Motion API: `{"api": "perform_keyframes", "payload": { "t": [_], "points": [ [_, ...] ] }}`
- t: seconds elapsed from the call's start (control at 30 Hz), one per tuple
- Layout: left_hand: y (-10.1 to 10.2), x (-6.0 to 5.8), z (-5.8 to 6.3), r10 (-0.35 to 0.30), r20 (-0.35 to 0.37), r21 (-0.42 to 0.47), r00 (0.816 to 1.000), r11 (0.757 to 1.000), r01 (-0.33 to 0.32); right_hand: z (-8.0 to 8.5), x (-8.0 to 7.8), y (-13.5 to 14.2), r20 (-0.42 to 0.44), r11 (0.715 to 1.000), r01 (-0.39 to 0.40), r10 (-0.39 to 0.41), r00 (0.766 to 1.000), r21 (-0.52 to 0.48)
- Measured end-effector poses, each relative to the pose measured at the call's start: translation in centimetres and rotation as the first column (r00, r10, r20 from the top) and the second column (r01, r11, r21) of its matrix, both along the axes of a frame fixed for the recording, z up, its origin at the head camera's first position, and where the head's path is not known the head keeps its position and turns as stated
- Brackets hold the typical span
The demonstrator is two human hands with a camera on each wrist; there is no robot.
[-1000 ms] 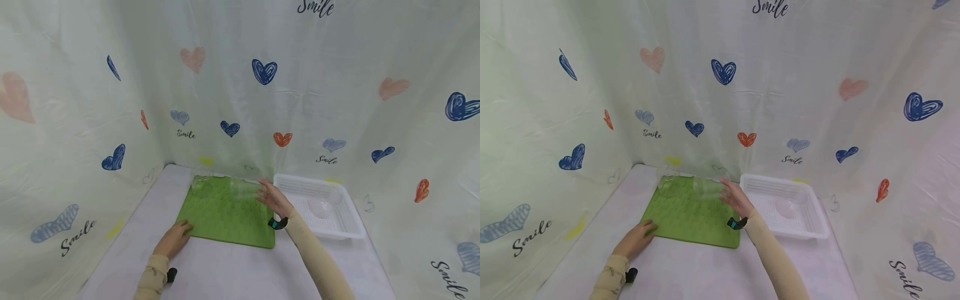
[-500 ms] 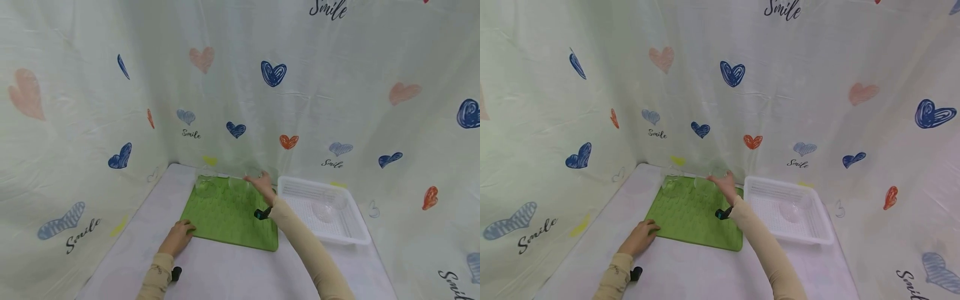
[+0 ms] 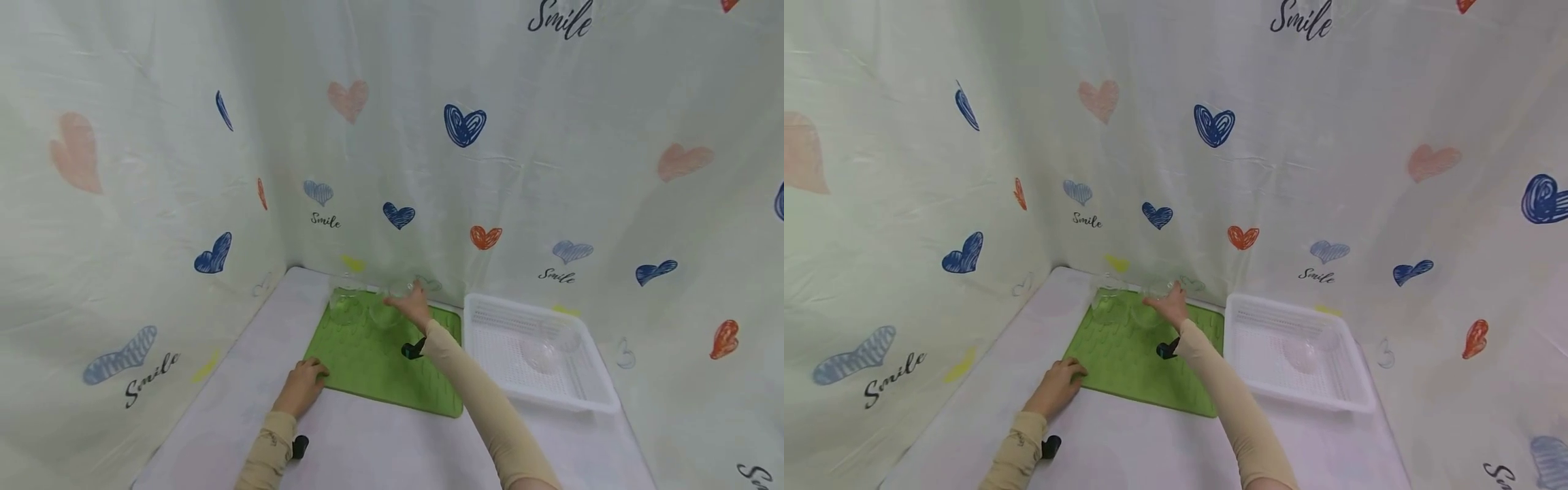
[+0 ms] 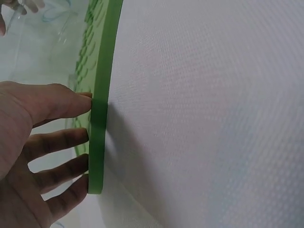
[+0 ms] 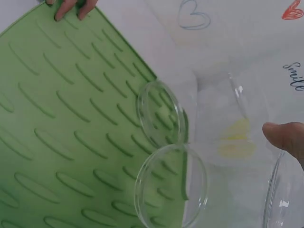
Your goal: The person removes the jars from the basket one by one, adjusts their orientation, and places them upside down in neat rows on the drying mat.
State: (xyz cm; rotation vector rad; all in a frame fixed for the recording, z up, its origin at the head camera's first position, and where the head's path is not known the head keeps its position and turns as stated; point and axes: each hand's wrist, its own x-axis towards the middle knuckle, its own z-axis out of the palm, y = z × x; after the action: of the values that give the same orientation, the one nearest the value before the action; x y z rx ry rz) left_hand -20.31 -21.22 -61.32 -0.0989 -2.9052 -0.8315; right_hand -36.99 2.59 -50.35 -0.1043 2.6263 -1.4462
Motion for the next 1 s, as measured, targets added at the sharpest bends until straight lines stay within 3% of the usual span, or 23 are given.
{"api": "perform_keyframes", "payload": {
  "t": [0.5,0.77,1.0],
  "points": [
    [0.0,-0.1,-0.2,0.004,0.009,0.003,1.000,1.000,-0.004,-2.1,0.0,-0.8,-0.043,0.998,0.010,-0.008,0.999,0.054],
    [0.3,0.0,0.2,0.007,-0.002,-0.001,1.000,1.000,-0.007,-3.4,-0.1,-0.6,-0.038,0.999,0.024,-0.025,0.999,-0.028],
    [0.4,0.0,0.2,0.013,0.016,-0.007,1.000,1.000,-0.013,-3.5,-0.1,-0.1,-0.024,1.000,0.008,-0.009,1.000,-0.020]
  ]
}}
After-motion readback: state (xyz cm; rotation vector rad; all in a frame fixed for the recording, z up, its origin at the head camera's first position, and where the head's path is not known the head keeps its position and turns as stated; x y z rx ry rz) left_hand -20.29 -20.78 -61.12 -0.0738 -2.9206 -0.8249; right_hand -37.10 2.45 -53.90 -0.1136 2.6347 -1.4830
